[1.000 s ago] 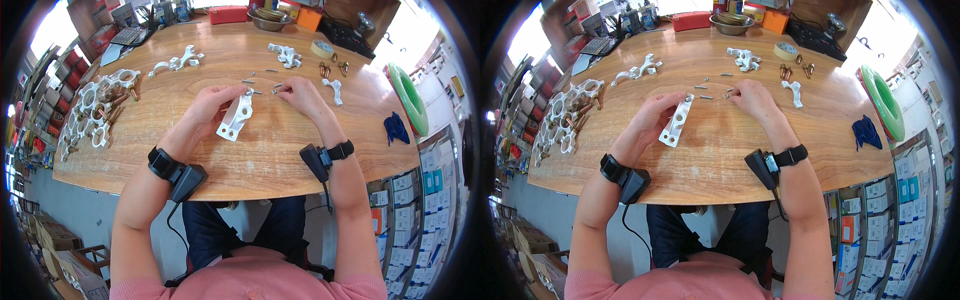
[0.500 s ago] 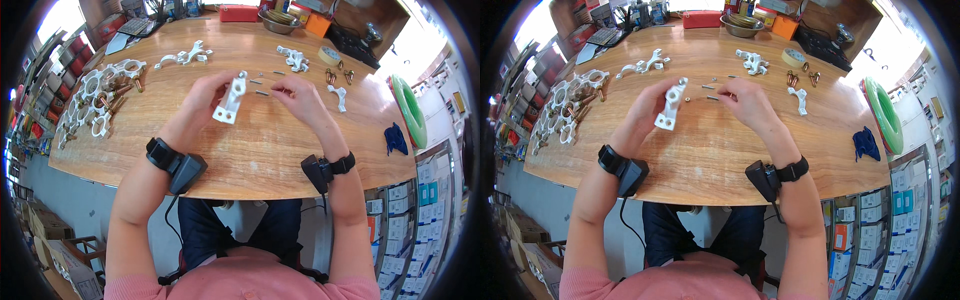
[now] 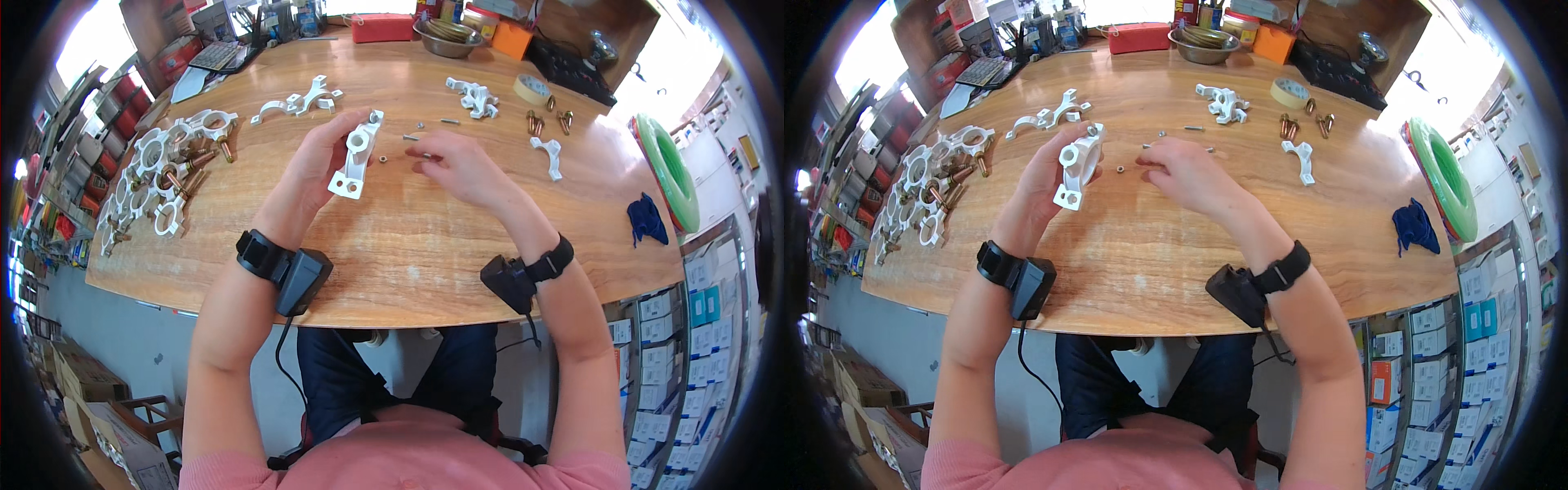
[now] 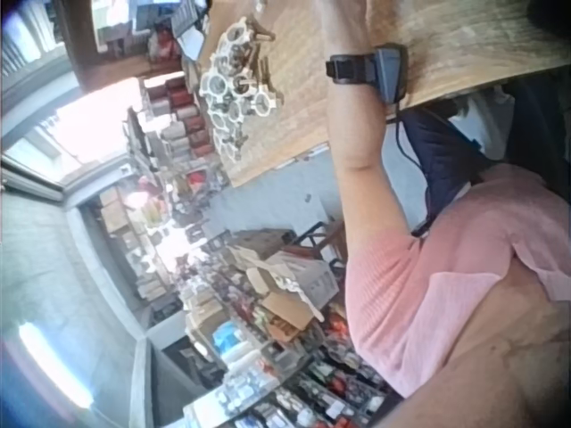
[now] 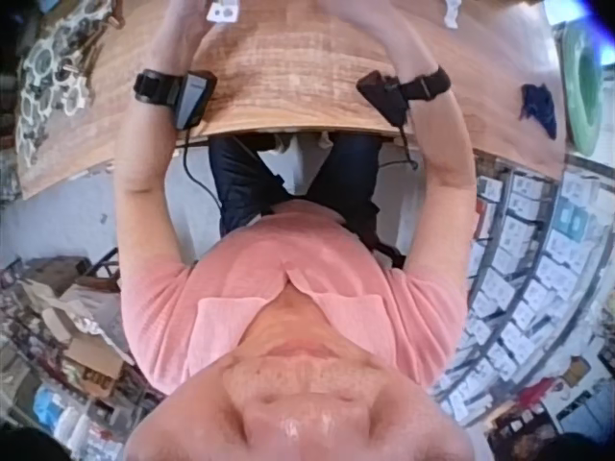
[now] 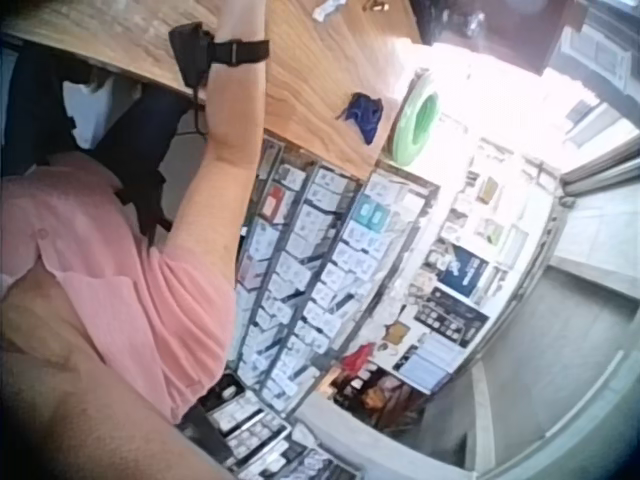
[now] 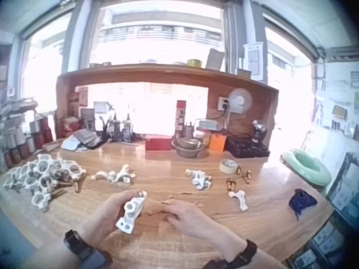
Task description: The person assembles white plastic hardware components by hand, inserting metal screws and a brass-colored bolt into the plastic parts while seated at a wooden table.
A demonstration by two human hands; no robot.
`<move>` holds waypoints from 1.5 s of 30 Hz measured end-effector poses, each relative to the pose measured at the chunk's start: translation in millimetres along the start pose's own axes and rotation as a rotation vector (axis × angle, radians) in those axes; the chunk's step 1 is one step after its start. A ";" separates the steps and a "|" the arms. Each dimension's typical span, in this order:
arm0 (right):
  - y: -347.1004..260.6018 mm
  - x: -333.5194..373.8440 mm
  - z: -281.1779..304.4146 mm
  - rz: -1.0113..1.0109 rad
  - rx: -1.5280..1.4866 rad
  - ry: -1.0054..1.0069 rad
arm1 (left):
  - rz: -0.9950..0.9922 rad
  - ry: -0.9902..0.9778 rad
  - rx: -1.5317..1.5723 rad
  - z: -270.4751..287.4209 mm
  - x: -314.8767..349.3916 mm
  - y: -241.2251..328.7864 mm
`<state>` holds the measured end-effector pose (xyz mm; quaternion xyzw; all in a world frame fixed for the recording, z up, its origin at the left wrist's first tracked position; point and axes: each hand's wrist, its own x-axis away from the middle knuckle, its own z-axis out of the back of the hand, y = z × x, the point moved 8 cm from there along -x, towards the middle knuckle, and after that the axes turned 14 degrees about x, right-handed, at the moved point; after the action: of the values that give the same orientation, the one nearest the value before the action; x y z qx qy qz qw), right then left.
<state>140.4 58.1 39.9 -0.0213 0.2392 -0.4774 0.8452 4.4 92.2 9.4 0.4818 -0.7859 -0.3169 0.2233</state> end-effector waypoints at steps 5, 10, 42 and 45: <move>-18.0 -20.2 -36.8 0.097 0.265 -0.088 | 0.011 0.026 0.011 -5.0 4.7 -1.8; -12.8 -30.8 -43.8 -0.057 0.144 -0.100 | 0.062 -0.093 0.002 -14.6 6.2 -6.7; -54.7 16.2 68.8 0.062 -0.126 0.406 | 0.078 -0.042 -0.196 -24.9 15.0 -20.3; -59.5 17.6 59.5 0.127 -0.116 0.389 | 0.064 -0.060 -0.169 -25.2 13.2 -21.4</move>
<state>125.8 0.0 101.5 0.0377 0.4259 -0.4037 0.8088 28.4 66.0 12.3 0.4264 -0.7776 -0.3891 0.2493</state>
